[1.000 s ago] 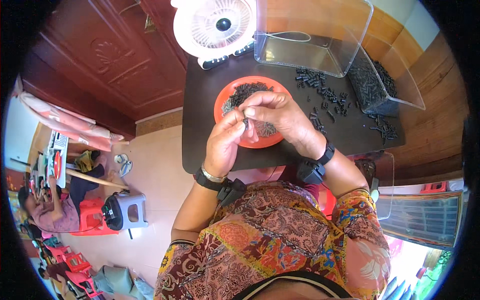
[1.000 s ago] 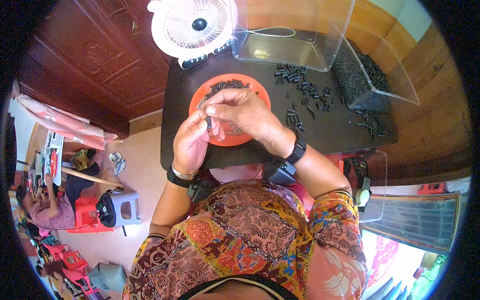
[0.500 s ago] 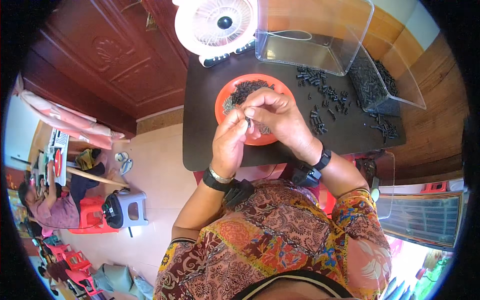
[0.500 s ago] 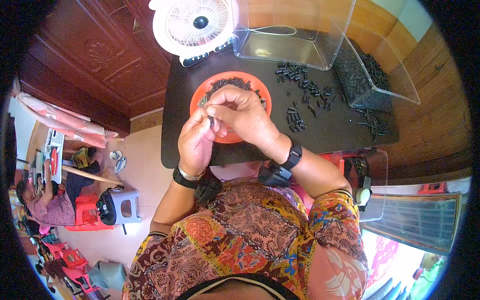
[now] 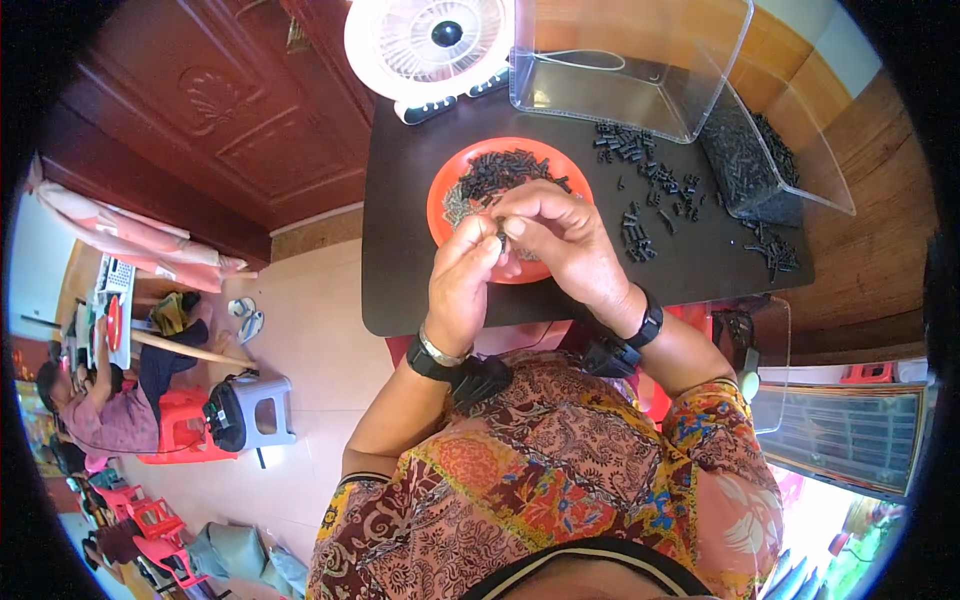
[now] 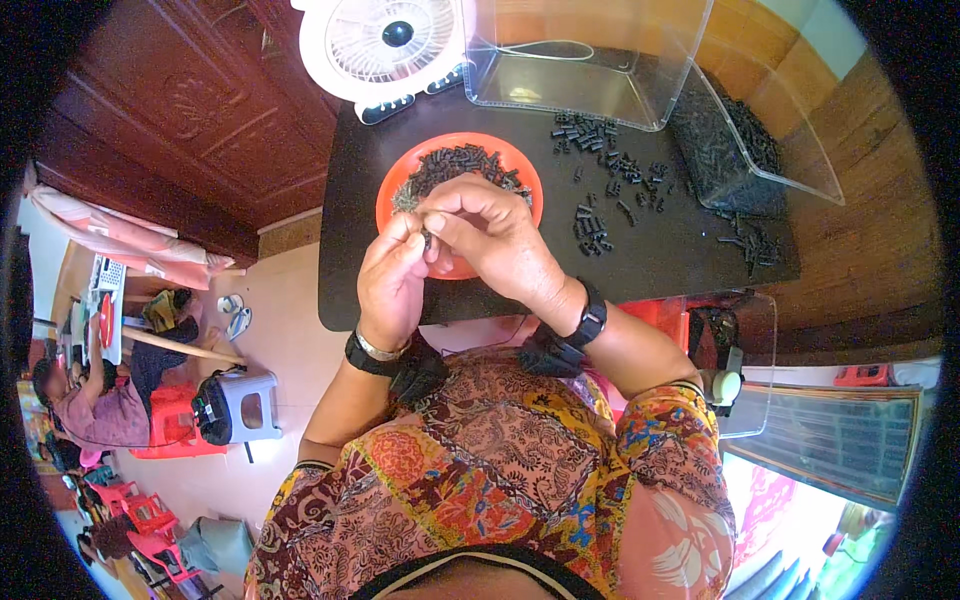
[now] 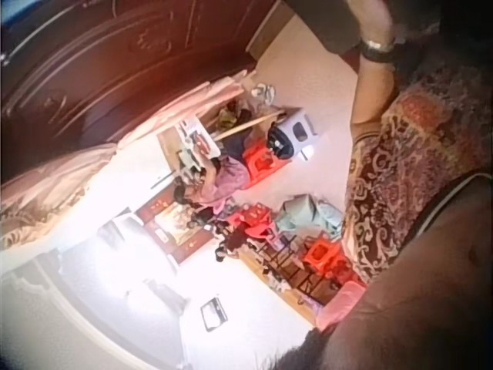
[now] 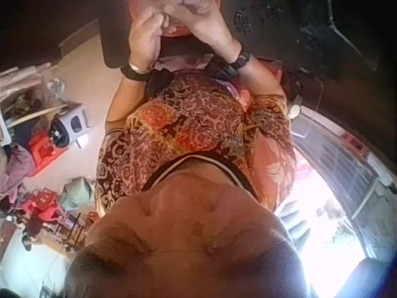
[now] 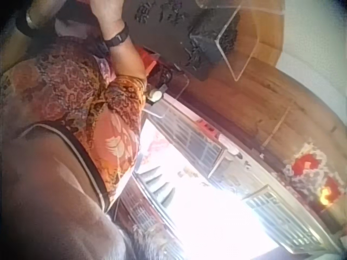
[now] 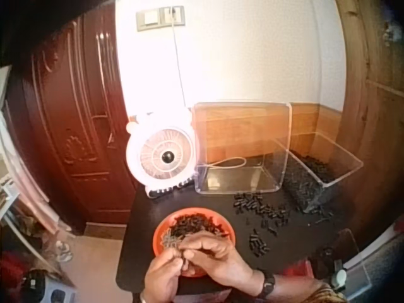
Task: The person assembles small components by picking up plastic pieces and metal pieces from a plate and connecting them together by hand.
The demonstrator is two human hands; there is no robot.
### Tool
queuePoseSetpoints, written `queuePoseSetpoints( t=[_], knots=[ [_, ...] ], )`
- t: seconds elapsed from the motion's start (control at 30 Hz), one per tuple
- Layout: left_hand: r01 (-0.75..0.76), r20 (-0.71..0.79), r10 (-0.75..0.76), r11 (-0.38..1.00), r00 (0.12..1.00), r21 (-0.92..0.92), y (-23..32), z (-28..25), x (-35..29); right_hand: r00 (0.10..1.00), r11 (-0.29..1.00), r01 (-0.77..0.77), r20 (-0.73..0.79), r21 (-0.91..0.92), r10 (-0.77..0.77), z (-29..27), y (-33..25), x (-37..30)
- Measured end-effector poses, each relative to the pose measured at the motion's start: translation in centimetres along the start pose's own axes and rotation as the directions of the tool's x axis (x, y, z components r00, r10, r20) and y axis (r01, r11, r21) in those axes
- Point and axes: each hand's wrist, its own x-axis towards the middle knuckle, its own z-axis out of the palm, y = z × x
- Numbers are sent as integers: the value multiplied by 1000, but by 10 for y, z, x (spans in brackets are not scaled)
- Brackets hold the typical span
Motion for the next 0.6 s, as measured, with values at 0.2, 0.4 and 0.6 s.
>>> queuePoseSetpoints(
  t=[0.2,0.4,0.6],
  knots=[
    [130,26,-129,990,991,-48,5,-4,0,984,987,-158,80,-11,159,-11,-7,4],
    [152,45,-152,988,987,-10,8,-6,0,994,988,-46,87,-149,60,-8,-5,5],
    [154,11,-154,988,988,-31,0,-8,-4,995,961,80,82,-264,-61,-1,-2,3]
  ],
)
